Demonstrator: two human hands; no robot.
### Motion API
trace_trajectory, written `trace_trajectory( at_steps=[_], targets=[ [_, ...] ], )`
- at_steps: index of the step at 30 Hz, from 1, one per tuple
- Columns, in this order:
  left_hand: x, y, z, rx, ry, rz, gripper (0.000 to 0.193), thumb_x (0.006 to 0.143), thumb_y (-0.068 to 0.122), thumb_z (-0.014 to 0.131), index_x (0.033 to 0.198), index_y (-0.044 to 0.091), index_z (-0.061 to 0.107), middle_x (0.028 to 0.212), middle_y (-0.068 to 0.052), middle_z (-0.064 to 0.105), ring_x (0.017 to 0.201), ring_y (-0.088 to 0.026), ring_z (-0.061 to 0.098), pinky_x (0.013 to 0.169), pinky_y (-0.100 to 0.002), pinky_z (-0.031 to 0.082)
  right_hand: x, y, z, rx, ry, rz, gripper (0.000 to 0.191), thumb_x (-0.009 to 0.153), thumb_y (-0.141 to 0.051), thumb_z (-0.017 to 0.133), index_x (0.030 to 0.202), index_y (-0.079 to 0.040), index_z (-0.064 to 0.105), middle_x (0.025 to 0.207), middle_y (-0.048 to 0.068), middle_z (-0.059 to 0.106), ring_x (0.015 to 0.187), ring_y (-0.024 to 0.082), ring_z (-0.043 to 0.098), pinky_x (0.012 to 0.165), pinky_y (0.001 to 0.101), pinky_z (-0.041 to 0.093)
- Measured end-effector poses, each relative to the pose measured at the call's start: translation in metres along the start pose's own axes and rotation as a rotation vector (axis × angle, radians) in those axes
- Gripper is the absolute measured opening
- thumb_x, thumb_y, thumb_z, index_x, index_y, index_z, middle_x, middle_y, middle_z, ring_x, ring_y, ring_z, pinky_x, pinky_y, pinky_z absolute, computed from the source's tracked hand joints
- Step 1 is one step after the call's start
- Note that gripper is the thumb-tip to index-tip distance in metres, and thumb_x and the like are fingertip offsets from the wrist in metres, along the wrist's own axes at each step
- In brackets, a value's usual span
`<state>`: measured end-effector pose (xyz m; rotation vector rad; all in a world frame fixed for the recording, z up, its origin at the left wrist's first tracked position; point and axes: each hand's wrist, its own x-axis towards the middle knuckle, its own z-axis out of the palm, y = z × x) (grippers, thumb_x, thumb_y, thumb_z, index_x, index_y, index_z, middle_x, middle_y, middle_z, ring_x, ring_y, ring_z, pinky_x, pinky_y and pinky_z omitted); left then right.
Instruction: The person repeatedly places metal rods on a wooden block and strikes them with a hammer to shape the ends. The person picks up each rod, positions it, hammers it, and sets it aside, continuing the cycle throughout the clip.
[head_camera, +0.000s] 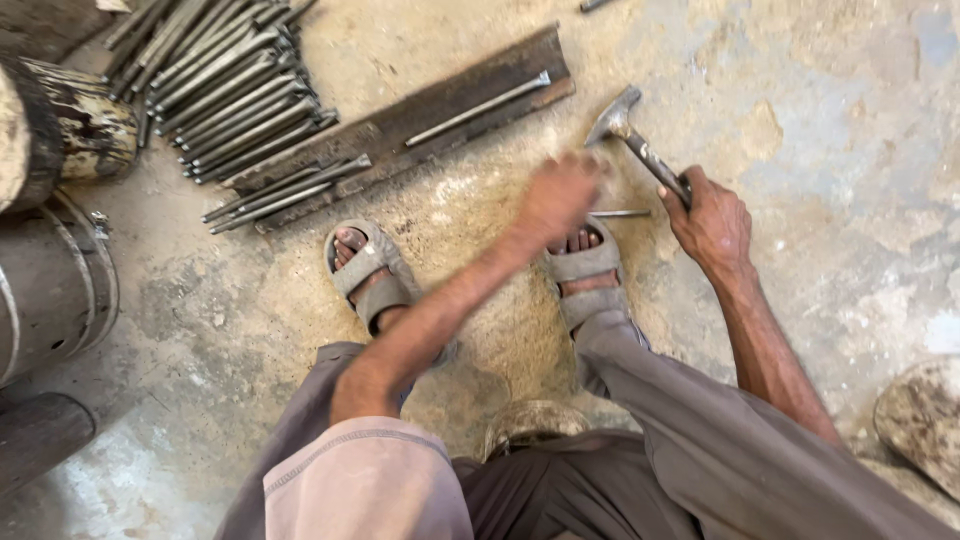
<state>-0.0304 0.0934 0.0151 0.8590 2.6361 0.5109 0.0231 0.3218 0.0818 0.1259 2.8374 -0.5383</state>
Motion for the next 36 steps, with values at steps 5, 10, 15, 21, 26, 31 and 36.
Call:
trace_trajectory(
  at_steps=[5, 10, 15, 21, 26, 31, 36],
  targets=[
    [0.013, 0.054, 0.045, 0.217, -0.048, 0.018, 0.025, 0.088, 0.022, 0.073, 0.11, 0.011, 0.071, 0.093, -0.007, 0.073, 0.08, -0.017, 0.07, 0.062, -0.036, 0.058, 0.004, -0.008, -0.002, 0.254, -0.08, 0.201, 0.041, 0.101, -0.039, 0.07, 0.116, -0.002, 0.065, 0.079, 0.018, 0.07, 0.068, 0.029, 0.069, 0.06, 0.0471, 0.053],
    [0.037, 0.062, 0.066, 0.292, -0.131, -0.07, 0.009, 0.091, 0.02, 0.074, 0.084, 0.015, 0.074, 0.075, 0.001, 0.071, 0.068, -0.011, 0.067, 0.053, -0.032, 0.051, 0.0, -0.01, 0.0, 0.376, -0.1, 0.26, 0.041, 0.103, -0.037, 0.07, 0.117, 0.001, 0.063, 0.076, 0.017, 0.068, 0.058, 0.024, 0.064, 0.053, 0.0403, 0.049],
    [0.048, 0.064, 0.07, 0.426, -0.224, 0.053, 0.015, 0.09, 0.023, 0.074, 0.081, 0.011, 0.074, 0.07, 0.001, 0.07, 0.063, -0.012, 0.066, 0.05, -0.033, 0.051, 0.003, -0.006, 0.008, 0.581, -0.147, 0.366, 0.034, 0.103, -0.033, 0.067, 0.114, -0.001, 0.063, 0.07, 0.008, 0.063, 0.051, 0.013, 0.055, 0.042, 0.0304, 0.043],
    [0.028, 0.038, 0.034, 0.137, 0.035, 0.164, 0.021, 0.1, 0.019, 0.061, 0.116, 0.008, 0.068, 0.06, 0.0, 0.061, 0.049, -0.009, 0.061, 0.03, -0.022, 0.041, 0.005, 0.006, 0.011, 1.01, -0.217, 0.46, 0.029, 0.109, -0.031, 0.059, 0.112, -0.002, 0.062, 0.067, 0.0, 0.054, 0.047, 0.008, 0.044, 0.04, 0.0256, 0.032],
    [0.003, -0.019, -0.017, -0.45, -0.128, -0.202, 0.029, 0.109, 0.03, 0.045, 0.133, 0.014, 0.043, 0.077, -0.006, 0.07, 0.044, -0.015, 0.052, 0.032, -0.031, 0.046, 0.003, 0.018, 0.011, 1.442, -0.328, 0.499, 0.035, 0.111, -0.038, 0.049, 0.112, -0.005, 0.057, 0.069, -0.002, 0.047, 0.047, 0.004, 0.037, 0.038, 0.0197, 0.027],
    [0.019, -0.075, -0.033, -1.494, 0.371, -0.171, 0.028, 0.115, 0.026, 0.039, 0.134, 0.007, 0.033, 0.117, -0.022, 0.073, 0.09, -0.025, 0.077, 0.07, -0.038, 0.07, 0.006, 0.025, 0.024, 1.621, -0.35, 0.527, 0.044, 0.116, -0.046, 0.04, 0.115, -0.005, 0.056, 0.072, -0.005, 0.039, 0.051, 0.003, 0.032, 0.041, 0.0183, 0.025],
    [0.034, -0.116, -0.026, -0.76, 0.703, 0.01, 0.04, 0.118, 0.022, 0.043, 0.148, 0.003, 0.025, 0.13, -0.027, 0.069, 0.112, -0.033, 0.073, 0.087, -0.044, 0.066, 0.004, 0.031, 0.031, 1.57, -0.351, 0.549, 0.047, 0.115, -0.049, 0.036, 0.113, -0.005, 0.056, 0.069, -0.006, 0.036, 0.049, 0.003, 0.028, 0.039, 0.0188, 0.023]
  ],
)
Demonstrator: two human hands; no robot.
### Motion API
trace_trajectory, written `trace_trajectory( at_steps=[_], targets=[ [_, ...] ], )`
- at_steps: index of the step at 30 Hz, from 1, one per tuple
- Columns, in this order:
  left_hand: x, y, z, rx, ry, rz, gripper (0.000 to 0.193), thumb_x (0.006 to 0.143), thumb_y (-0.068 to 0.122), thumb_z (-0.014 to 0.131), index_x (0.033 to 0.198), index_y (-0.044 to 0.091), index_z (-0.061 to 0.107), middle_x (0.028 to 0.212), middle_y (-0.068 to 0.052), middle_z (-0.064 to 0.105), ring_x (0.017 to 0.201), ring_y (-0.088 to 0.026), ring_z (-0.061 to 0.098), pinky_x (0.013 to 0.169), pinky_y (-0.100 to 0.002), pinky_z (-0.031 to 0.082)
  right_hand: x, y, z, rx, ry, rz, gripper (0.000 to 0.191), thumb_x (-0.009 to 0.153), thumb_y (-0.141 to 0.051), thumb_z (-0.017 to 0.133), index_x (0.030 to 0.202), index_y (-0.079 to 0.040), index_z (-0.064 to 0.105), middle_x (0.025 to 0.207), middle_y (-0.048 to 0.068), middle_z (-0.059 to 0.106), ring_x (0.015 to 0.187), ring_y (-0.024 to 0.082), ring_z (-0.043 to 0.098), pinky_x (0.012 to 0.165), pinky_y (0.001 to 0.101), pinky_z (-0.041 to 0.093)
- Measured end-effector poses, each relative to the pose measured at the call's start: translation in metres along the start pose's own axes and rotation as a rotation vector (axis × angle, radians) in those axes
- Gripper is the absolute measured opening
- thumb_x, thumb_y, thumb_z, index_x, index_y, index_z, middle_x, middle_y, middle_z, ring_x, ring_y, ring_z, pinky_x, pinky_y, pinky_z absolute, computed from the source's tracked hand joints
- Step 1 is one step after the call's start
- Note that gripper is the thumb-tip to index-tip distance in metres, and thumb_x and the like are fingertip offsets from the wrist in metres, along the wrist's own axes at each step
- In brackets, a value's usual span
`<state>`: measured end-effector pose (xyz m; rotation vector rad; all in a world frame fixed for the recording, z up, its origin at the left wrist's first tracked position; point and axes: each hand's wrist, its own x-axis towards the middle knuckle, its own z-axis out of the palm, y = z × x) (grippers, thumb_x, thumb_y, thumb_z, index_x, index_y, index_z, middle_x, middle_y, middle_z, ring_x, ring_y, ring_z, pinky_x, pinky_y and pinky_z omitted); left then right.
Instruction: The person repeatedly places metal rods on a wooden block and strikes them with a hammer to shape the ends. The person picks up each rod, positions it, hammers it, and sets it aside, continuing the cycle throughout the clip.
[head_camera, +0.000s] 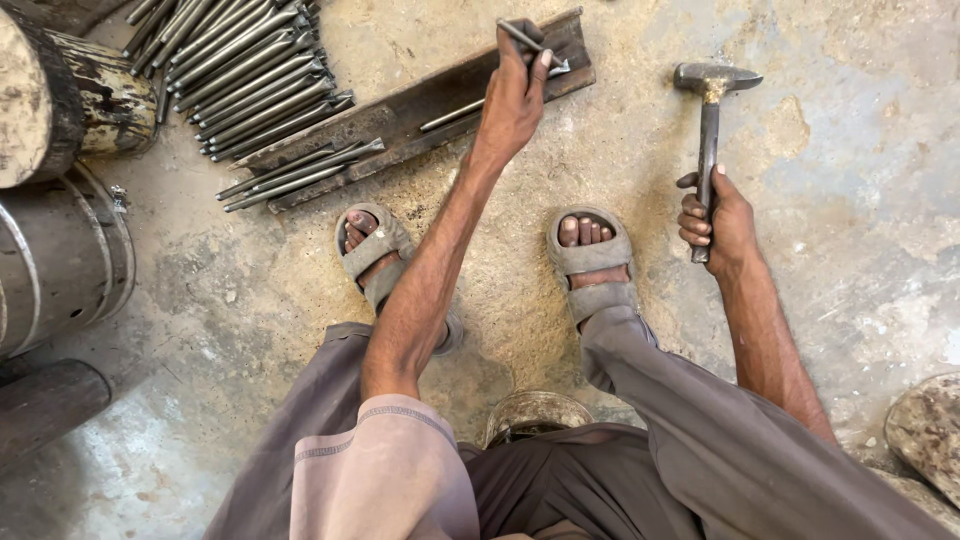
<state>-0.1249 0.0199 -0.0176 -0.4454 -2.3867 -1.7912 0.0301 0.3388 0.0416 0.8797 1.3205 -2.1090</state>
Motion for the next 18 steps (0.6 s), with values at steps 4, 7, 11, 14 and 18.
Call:
trace_trajectory(
  at_steps=[4, 7, 11, 14, 18],
  targets=[
    [0.002, -0.009, 0.0, 0.453, -0.16, -0.266, 0.062, 0.11, 0.023, 0.056, 0.153, -0.009, 0.022, 0.068, -0.009, 0.069, 0.053, -0.016, 0.068, 0.042, -0.032, 0.056, -0.004, -0.002, 0.001, -0.023, 0.015, 0.009, 0.047, 0.115, -0.048, 0.035, 0.112, -0.006, 0.056, 0.068, -0.006, 0.035, 0.048, 0.002, 0.028, 0.039, 0.0188, 0.023],
    [0.004, -0.01, 0.002, 0.596, -0.191, -0.134, 0.064, 0.111, 0.023, 0.057, 0.154, -0.011, 0.025, 0.058, -0.004, 0.061, 0.044, -0.011, 0.059, 0.035, -0.029, 0.05, -0.008, -0.005, 0.007, -0.075, 0.048, -0.025, 0.047, 0.116, -0.045, 0.033, 0.112, -0.005, 0.056, 0.069, -0.007, 0.035, 0.05, 0.002, 0.029, 0.04, 0.019, 0.023],
    [0.007, -0.012, 0.004, 0.692, -0.222, -0.131, 0.064, 0.109, 0.023, 0.056, 0.154, -0.012, 0.026, 0.057, -0.003, 0.059, 0.043, -0.008, 0.057, 0.034, -0.025, 0.049, -0.011, -0.006, 0.013, -0.093, 0.071, -0.026, 0.047, 0.116, -0.045, 0.03, 0.111, -0.005, 0.055, 0.069, -0.007, 0.035, 0.05, 0.002, 0.028, 0.04, 0.0189, 0.023],
    [0.007, -0.013, 0.005, 0.697, -0.205, -0.136, 0.063, 0.11, 0.025, 0.055, 0.154, -0.011, 0.027, 0.057, -0.002, 0.058, 0.044, -0.008, 0.057, 0.034, -0.024, 0.049, -0.012, -0.007, 0.015, -0.083, 0.072, -0.018, 0.046, 0.117, -0.045, 0.031, 0.112, -0.005, 0.055, 0.069, -0.007, 0.035, 0.05, 0.002, 0.029, 0.04, 0.0187, 0.024],
    [0.009, -0.01, 0.009, 0.676, -0.191, -0.213, 0.064, 0.112, 0.031, 0.055, 0.154, -0.01, 0.029, 0.057, -0.002, 0.059, 0.044, -0.008, 0.058, 0.034, -0.025, 0.05, -0.012, -0.007, 0.014, -0.104, 0.076, -0.019, 0.046, 0.116, -0.045, 0.03, 0.111, -0.006, 0.055, 0.068, -0.007, 0.035, 0.05, 0.002, 0.028, 0.04, 0.0191, 0.023]
  ],
)
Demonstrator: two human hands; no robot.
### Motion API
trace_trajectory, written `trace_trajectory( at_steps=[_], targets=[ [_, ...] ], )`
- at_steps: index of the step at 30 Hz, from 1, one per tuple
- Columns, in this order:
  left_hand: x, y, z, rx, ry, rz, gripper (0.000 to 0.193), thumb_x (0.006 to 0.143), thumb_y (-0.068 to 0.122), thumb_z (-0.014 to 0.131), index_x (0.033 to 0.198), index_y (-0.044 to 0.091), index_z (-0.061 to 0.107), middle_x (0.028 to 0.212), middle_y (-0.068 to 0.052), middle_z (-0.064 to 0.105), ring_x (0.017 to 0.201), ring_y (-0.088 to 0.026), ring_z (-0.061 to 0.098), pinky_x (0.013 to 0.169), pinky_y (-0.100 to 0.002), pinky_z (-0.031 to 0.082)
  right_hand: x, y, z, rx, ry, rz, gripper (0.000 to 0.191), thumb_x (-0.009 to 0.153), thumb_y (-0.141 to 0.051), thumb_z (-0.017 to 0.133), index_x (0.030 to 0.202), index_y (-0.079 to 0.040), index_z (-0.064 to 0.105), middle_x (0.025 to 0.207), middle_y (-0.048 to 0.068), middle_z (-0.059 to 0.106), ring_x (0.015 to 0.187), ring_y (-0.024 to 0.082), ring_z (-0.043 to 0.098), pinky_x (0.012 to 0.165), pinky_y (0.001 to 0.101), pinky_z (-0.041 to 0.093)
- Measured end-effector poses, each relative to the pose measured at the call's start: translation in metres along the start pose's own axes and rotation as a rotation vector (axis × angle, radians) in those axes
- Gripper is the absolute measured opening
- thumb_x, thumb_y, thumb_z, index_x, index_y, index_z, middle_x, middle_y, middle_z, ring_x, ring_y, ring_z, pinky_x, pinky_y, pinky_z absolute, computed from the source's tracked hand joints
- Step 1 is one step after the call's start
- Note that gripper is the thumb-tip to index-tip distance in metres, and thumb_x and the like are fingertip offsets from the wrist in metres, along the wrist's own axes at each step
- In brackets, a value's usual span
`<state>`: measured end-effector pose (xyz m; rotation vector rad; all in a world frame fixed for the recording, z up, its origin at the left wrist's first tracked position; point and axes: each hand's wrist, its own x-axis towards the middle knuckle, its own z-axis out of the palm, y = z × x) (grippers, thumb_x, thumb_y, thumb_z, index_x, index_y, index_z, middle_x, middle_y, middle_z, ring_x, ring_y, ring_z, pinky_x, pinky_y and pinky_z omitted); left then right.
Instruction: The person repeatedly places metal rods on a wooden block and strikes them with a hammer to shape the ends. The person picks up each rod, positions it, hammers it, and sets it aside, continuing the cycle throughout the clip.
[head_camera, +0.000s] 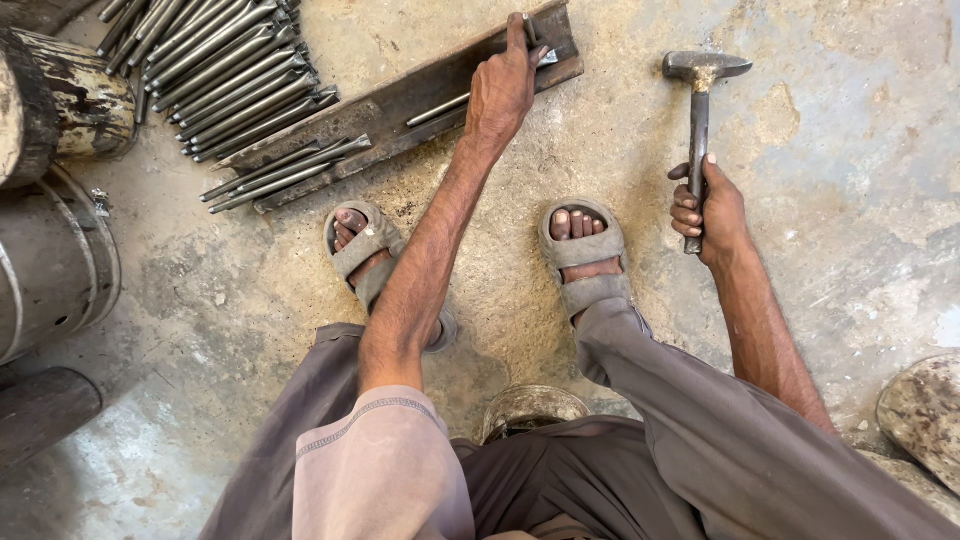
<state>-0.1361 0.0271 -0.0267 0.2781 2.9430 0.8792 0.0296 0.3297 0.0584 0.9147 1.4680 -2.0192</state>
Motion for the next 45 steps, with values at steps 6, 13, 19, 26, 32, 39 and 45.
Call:
trace_trajectory(
  at_steps=[6, 13, 19, 26, 32, 39, 45],
  targets=[
    [0.0034, 0.0007, 0.0023, 0.025, 0.052, 0.044, 0.068, 0.107, 0.031, 0.059, 0.153, -0.009, 0.03, 0.057, -0.002, 0.06, 0.044, -0.007, 0.058, 0.036, -0.024, 0.051, 0.0036, 0.0027, -0.0007, 0.008, 0.005, 0.008, 0.047, 0.116, -0.046, 0.03, 0.111, -0.006, 0.055, 0.068, -0.007, 0.035, 0.049, 0.002, 0.028, 0.04, 0.0194, 0.023],
    [0.0025, -0.0011, 0.0074, 0.079, 0.082, 0.074, 0.064, 0.106, 0.027, 0.061, 0.152, -0.008, 0.034, 0.056, -0.003, 0.059, 0.043, -0.008, 0.058, 0.036, -0.025, 0.052, 0.0027, 0.0021, -0.0012, 0.007, 0.005, 0.018, 0.047, 0.116, -0.046, 0.031, 0.111, -0.007, 0.054, 0.068, -0.007, 0.035, 0.049, 0.002, 0.029, 0.04, 0.0192, 0.023],
    [0.0023, -0.0001, 0.009, 0.032, 0.105, 0.075, 0.06, 0.107, 0.029, 0.063, 0.15, -0.005, 0.038, 0.058, -0.005, 0.062, 0.044, -0.009, 0.061, 0.038, -0.025, 0.054, 0.0022, 0.0027, 0.0005, -0.016, 0.025, 0.002, 0.047, 0.116, -0.046, 0.03, 0.111, -0.006, 0.055, 0.068, -0.006, 0.035, 0.05, 0.002, 0.029, 0.04, 0.0195, 0.024],
    [0.0031, -0.001, 0.0086, 0.062, 0.119, 0.089, 0.061, 0.107, 0.03, 0.062, 0.15, -0.005, 0.038, 0.057, -0.003, 0.061, 0.044, -0.007, 0.058, 0.038, -0.025, 0.052, 0.0006, 0.0013, 0.0007, -0.064, 0.044, -0.014, 0.049, 0.115, -0.048, 0.031, 0.111, -0.006, 0.055, 0.069, -0.007, 0.035, 0.05, 0.002, 0.031, 0.04, 0.0196, 0.025],
    [0.004, 0.0004, 0.0075, 0.018, 0.129, 0.062, 0.063, 0.107, 0.032, 0.062, 0.15, -0.008, 0.038, 0.058, -0.004, 0.062, 0.045, -0.009, 0.062, 0.038, -0.025, 0.054, -0.0008, 0.0014, 0.0018, -0.087, 0.05, -0.033, 0.049, 0.115, -0.049, 0.033, 0.111, -0.005, 0.055, 0.069, -0.007, 0.035, 0.05, 0.002, 0.031, 0.04, 0.0195, 0.025],
    [0.0003, 0.0004, 0.0069, 0.008, 0.146, 0.068, 0.063, 0.108, 0.032, 0.061, 0.15, -0.009, 0.037, 0.06, -0.007, 0.064, 0.046, -0.011, 0.063, 0.041, -0.027, 0.055, 0.0017, 0.0044, -0.0016, -0.069, 0.04, -0.029, 0.049, 0.115, -0.05, 0.034, 0.112, -0.005, 0.055, 0.069, -0.006, 0.035, 0.05, 0.002, 0.031, 0.04, 0.0195, 0.024],
    [0.0, -0.0011, 0.0083, -0.05, 0.197, 0.098, 0.063, 0.108, 0.03, 0.061, 0.149, -0.011, 0.036, 0.061, -0.005, 0.063, 0.047, -0.009, 0.063, 0.04, -0.024, 0.054, 0.002, 0.005, -0.0019, -0.074, 0.031, -0.036, 0.049, 0.115, -0.05, 0.034, 0.112, -0.005, 0.055, 0.069, -0.006, 0.035, 0.05, 0.003, 0.031, 0.04, 0.0198, 0.025]
  ],
)
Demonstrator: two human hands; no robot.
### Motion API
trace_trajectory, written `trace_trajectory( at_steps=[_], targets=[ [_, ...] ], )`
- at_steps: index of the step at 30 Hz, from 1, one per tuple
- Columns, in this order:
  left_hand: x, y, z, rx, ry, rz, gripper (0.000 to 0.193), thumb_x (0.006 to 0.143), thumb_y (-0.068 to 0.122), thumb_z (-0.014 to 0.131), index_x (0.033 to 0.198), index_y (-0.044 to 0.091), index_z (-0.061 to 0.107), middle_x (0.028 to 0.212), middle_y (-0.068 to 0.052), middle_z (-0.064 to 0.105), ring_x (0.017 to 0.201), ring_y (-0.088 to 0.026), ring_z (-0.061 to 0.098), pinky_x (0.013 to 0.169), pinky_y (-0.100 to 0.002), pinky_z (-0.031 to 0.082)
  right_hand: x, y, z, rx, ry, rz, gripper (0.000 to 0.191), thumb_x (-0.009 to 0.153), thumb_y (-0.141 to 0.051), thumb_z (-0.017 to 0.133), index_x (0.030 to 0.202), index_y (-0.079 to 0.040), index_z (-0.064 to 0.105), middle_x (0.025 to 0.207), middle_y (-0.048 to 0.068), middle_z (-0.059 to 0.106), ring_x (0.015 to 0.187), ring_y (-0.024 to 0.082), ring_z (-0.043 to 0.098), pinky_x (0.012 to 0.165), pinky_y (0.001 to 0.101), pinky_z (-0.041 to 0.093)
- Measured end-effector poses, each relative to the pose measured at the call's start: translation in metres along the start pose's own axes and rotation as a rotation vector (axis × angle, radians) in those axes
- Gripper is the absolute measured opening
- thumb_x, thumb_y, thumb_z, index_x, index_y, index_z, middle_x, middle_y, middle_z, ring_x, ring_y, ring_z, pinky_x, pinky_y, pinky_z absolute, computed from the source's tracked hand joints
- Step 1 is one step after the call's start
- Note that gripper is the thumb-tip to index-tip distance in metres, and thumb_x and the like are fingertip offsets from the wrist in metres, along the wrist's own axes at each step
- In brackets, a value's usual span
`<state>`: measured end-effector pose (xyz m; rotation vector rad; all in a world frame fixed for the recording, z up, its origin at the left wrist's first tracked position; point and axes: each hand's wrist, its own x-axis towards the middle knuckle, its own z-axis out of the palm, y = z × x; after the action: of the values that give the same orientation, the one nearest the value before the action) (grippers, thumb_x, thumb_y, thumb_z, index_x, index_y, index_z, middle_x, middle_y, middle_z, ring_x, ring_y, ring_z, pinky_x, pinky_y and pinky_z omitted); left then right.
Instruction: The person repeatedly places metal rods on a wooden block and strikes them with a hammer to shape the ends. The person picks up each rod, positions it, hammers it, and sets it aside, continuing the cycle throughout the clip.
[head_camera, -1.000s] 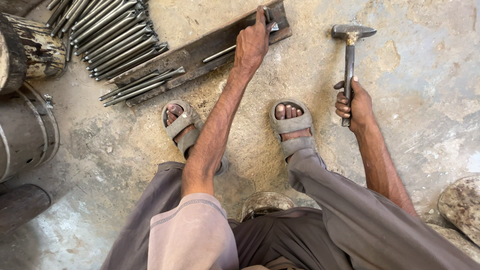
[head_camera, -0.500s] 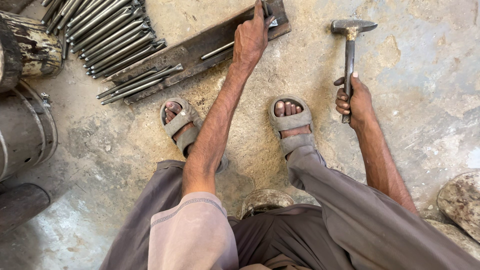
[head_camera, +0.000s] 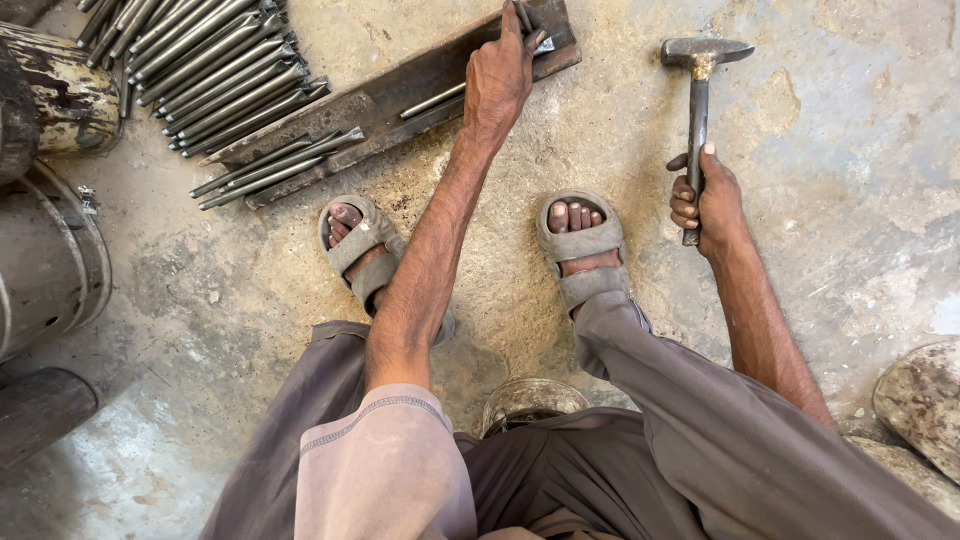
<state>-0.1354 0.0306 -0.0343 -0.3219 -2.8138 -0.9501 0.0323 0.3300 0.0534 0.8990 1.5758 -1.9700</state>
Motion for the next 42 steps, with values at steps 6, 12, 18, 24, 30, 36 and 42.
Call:
trace_trajectory(
  at_steps=[6, 12, 18, 24, 30, 36, 42],
  targets=[
    [-0.004, -0.004, -0.001, -0.024, -0.158, -0.083, 0.057, 0.11, 0.029, 0.056, 0.148, -0.011, 0.039, 0.068, -0.005, 0.066, 0.045, -0.01, 0.057, 0.034, -0.024, 0.048, -0.001, -0.002, 0.002, -0.033, 0.02, -0.01, 0.05, 0.114, -0.049, 0.033, 0.112, -0.005, 0.055, 0.069, -0.006, 0.036, 0.05, 0.003, 0.031, 0.041, 0.0203, 0.025],
    [-0.049, -0.027, -0.03, -0.039, 0.112, -0.035, 0.026, 0.113, 0.015, 0.052, 0.135, 0.003, 0.056, 0.097, -0.01, 0.067, 0.08, -0.02, 0.068, 0.068, -0.035, 0.064, -0.002, -0.002, 0.001, 0.001, 0.002, 0.004, 0.049, 0.115, -0.049, 0.034, 0.112, -0.005, 0.054, 0.069, -0.005, 0.035, 0.051, 0.004, 0.031, 0.041, 0.0208, 0.025],
    [-0.053, -0.036, -0.064, 0.055, -0.024, -0.211, 0.04, 0.097, 0.023, 0.072, 0.127, -0.003, 0.064, 0.104, -0.016, 0.075, 0.081, -0.025, 0.075, 0.073, -0.039, 0.063, 0.002, 0.003, 0.001, 0.007, 0.01, 0.019, 0.05, 0.114, -0.051, 0.034, 0.111, -0.006, 0.055, 0.068, -0.005, 0.035, 0.05, 0.004, 0.031, 0.041, 0.0211, 0.025],
    [-0.043, -0.03, -0.082, 0.147, -0.121, -0.327, 0.047, 0.089, 0.033, 0.085, 0.125, 0.007, 0.071, 0.092, -0.013, 0.077, 0.081, -0.03, 0.075, 0.071, -0.045, 0.06, 0.004, 0.007, -0.003, 0.018, 0.015, 0.008, 0.05, 0.114, -0.051, 0.036, 0.11, -0.005, 0.056, 0.068, -0.004, 0.037, 0.05, 0.005, 0.032, 0.041, 0.0218, 0.025],
    [-0.031, -0.041, -0.078, 0.128, -0.221, -0.368, 0.06, 0.082, 0.038, 0.088, 0.125, 0.001, 0.069, 0.078, -0.012, 0.077, 0.072, -0.025, 0.076, 0.067, -0.043, 0.06, 0.003, 0.005, 0.0, 0.009, 0.02, 0.001, 0.049, 0.115, -0.049, 0.035, 0.11, -0.005, 0.056, 0.069, -0.004, 0.037, 0.05, 0.004, 0.032, 0.041, 0.0216, 0.026],
    [-0.031, -0.049, -0.065, 0.128, -0.248, -0.42, 0.05, 0.084, 0.039, 0.085, 0.116, 0.002, 0.073, 0.073, -0.006, 0.076, 0.062, -0.017, 0.074, 0.058, -0.038, 0.061, -0.001, 0.003, 0.002, -0.015, 0.022, -0.019, 0.05, 0.116, -0.049, 0.033, 0.111, -0.005, 0.055, 0.07, -0.004, 0.038, 0.051, 0.004, 0.033, 0.041, 0.0213, 0.027],
    [-0.033, -0.053, -0.054, 0.196, -0.257, -0.438, 0.05, 0.085, 0.041, 0.084, 0.115, 0.002, 0.072, 0.075, -0.006, 0.076, 0.062, -0.016, 0.073, 0.055, -0.035, 0.061, -0.002, 0.002, 0.005, -0.028, 0.026, -0.012, 0.051, 0.116, -0.05, 0.033, 0.111, -0.005, 0.055, 0.069, -0.004, 0.037, 0.051, 0.004, 0.033, 0.041, 0.0214, 0.026]
  ],
)
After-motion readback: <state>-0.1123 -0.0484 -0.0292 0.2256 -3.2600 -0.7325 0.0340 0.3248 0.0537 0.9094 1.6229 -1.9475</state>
